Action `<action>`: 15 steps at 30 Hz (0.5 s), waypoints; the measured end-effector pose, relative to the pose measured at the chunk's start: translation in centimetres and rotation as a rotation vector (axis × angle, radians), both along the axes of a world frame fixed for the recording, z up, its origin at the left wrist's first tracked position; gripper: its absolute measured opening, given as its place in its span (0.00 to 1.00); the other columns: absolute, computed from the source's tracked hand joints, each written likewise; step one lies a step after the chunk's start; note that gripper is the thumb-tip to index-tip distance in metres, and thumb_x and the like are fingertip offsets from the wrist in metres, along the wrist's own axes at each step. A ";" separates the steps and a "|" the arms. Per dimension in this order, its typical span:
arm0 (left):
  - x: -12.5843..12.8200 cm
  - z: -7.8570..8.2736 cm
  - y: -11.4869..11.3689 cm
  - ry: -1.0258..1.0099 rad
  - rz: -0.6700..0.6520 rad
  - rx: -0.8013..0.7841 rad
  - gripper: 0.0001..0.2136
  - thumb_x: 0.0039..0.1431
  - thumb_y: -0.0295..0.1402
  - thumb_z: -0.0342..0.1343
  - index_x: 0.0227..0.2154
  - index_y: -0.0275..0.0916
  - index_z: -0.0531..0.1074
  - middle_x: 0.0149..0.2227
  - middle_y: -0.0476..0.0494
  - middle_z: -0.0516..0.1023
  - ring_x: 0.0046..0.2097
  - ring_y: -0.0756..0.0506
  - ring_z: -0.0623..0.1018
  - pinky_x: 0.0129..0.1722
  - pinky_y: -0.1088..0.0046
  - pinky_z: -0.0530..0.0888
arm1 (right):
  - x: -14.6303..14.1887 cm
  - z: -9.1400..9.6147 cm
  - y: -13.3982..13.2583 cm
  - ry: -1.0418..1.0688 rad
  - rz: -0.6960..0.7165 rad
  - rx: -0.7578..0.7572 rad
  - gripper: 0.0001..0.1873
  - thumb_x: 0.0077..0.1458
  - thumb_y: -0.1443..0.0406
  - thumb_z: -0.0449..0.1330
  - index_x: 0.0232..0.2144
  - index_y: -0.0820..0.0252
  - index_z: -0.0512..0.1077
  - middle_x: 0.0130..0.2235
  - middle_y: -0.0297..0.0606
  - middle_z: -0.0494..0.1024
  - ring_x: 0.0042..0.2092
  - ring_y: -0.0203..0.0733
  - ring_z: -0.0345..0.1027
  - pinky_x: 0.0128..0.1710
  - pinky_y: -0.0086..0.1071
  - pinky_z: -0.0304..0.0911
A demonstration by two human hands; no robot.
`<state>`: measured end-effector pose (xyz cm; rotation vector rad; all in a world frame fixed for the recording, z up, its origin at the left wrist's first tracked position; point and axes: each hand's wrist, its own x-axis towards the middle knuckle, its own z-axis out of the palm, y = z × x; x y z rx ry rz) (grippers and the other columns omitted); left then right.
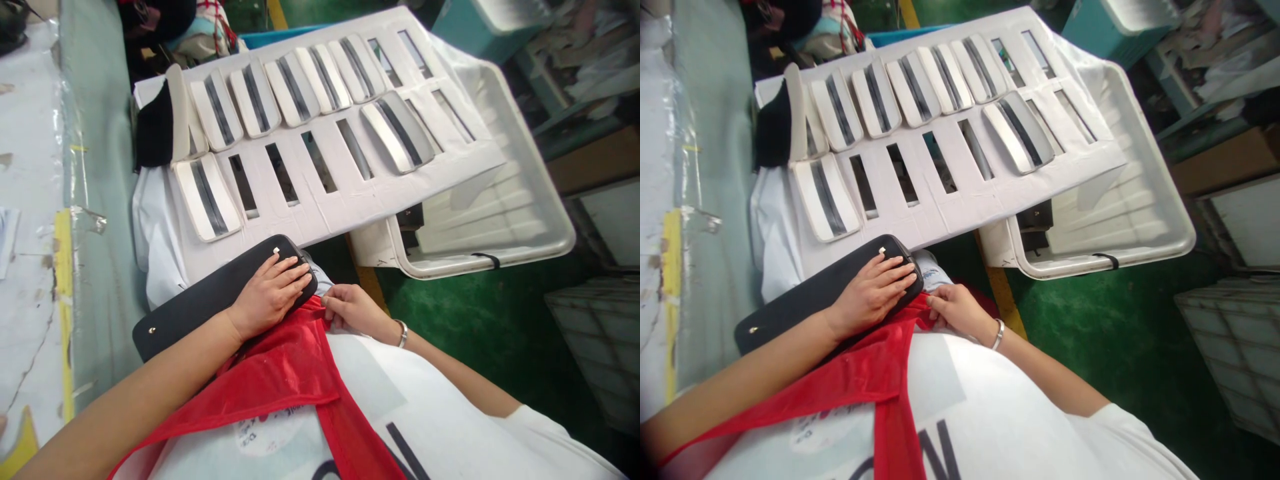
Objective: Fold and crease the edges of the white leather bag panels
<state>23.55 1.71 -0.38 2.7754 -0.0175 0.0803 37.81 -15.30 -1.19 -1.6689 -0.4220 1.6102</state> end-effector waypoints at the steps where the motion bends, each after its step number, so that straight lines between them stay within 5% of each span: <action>1: 0.0 0.1 -0.1 0.003 0.005 0.002 0.18 0.63 0.30 0.46 0.55 0.43 0.68 0.58 0.45 0.69 0.61 0.41 0.63 0.63 0.53 0.55 | 0.1 -0.1 0.0 -0.014 -0.015 0.006 0.10 0.55 0.63 0.55 0.24 0.62 0.66 0.21 0.31 0.72 0.18 0.28 0.61 0.16 0.21 0.54; 6: -0.2 0.4 -0.7 0.047 0.006 0.035 0.19 0.63 0.32 0.45 0.56 0.43 0.66 0.59 0.45 0.67 0.63 0.40 0.61 0.63 0.55 0.54 | 0.4 -0.7 0.2 -0.025 -0.058 0.018 0.09 0.55 0.66 0.54 0.24 0.62 0.64 0.20 0.29 0.71 0.17 0.27 0.60 0.15 0.20 0.52; 15: -0.9 0.2 -1.1 0.011 -0.051 0.190 0.19 0.64 0.36 0.46 0.56 0.37 0.66 0.60 0.42 0.65 0.62 0.38 0.62 0.62 0.54 0.56 | 0.8 -1.2 1.3 0.023 -0.110 0.179 0.15 0.54 0.56 0.56 0.24 0.61 0.64 0.20 0.28 0.69 0.17 0.28 0.60 0.16 0.22 0.54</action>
